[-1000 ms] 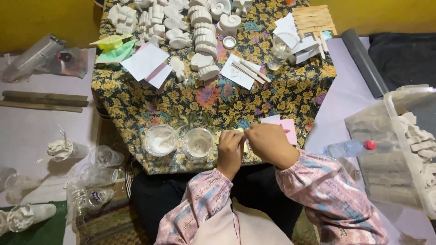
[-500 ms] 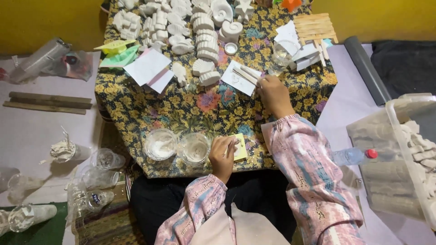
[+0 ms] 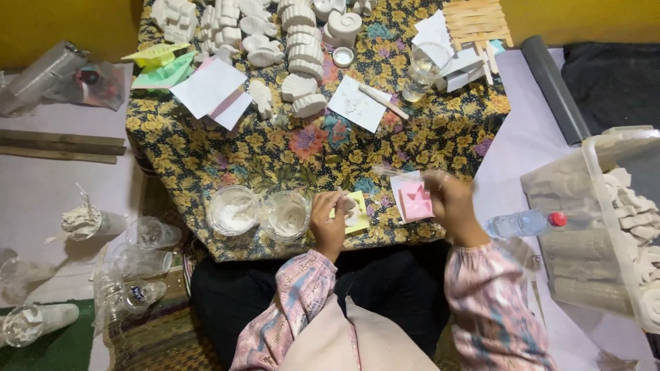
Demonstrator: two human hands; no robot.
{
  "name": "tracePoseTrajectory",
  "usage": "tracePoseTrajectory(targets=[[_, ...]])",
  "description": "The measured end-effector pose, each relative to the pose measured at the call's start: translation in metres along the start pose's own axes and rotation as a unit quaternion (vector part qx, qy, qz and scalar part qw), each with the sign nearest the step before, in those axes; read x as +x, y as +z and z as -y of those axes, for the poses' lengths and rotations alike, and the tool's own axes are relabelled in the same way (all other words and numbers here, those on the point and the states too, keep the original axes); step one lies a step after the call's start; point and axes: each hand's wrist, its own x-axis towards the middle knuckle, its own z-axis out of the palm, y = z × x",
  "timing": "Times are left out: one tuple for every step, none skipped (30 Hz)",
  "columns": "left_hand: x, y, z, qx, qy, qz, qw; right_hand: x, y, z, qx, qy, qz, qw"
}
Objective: Mixing plaster powder with water in a cup and pouring the liquid into various silicone molds to create small decorative figures.
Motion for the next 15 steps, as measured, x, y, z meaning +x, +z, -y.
tracePoseTrajectory(targets=[[0.001,0.0,0.003,-0.001,-0.001,-0.001,1.0,-0.005,-0.003,0.017,-0.001,0.0,0.002,1.0],[0.002,0.0,0.005,-0.011,-0.003,0.004,1.0,-0.01,-0.005,0.033,-0.003,-0.026,0.011,1.0],[0.0,-0.002,0.007,-0.02,-0.006,0.011,1.0,-0.017,-0.007,0.051,-0.003,-0.051,0.022,0.998],[0.001,-0.002,0.005,-0.019,-0.009,0.01,1.0,-0.022,-0.003,0.051,-0.002,-0.049,0.025,0.998],[0.004,-0.002,0.004,-0.027,-0.009,0.018,0.999,-0.026,0.001,0.05,-0.026,-0.089,0.024,0.995],[0.006,-0.002,0.002,-0.035,-0.009,0.025,0.999,-0.031,0.005,0.049,-0.049,-0.128,0.023,0.99],[0.007,-0.003,0.0,-0.036,-0.009,0.027,0.999,-0.032,0.01,0.046,-0.05,-0.126,0.023,0.99],[0.008,-0.003,-0.002,-0.04,-0.009,0.037,0.998,-0.033,0.015,0.043,-0.074,-0.169,0.013,0.983],[0.009,-0.005,-0.004,-0.043,-0.009,0.045,0.998,-0.032,0.021,0.04,-0.098,-0.213,0.003,0.972],[0.01,-0.005,-0.004,-0.042,-0.008,0.044,0.998,-0.028,0.02,0.041,-0.097,-0.214,0.003,0.972],[0.011,-0.006,-0.005,-0.04,0.0,0.053,0.998,-0.024,0.019,0.042,-0.121,-0.251,0.005,0.96],[0.012,-0.008,-0.005,-0.038,0.007,0.063,0.997,-0.02,0.019,0.042,-0.145,-0.288,0.006,0.947],[0.012,-0.008,-0.005,-0.037,0.006,0.063,0.997,-0.017,0.021,0.041,-0.144,-0.288,0.008,0.947],[0.011,-0.008,-0.005,-0.038,0.006,0.071,0.997,-0.015,0.023,0.04,-0.16,-0.308,0.008,0.938],[0.013,-0.007,-0.004,-0.04,0.008,0.081,0.996,-0.011,0.025,0.039,-0.177,-0.328,0.006,0.928]])
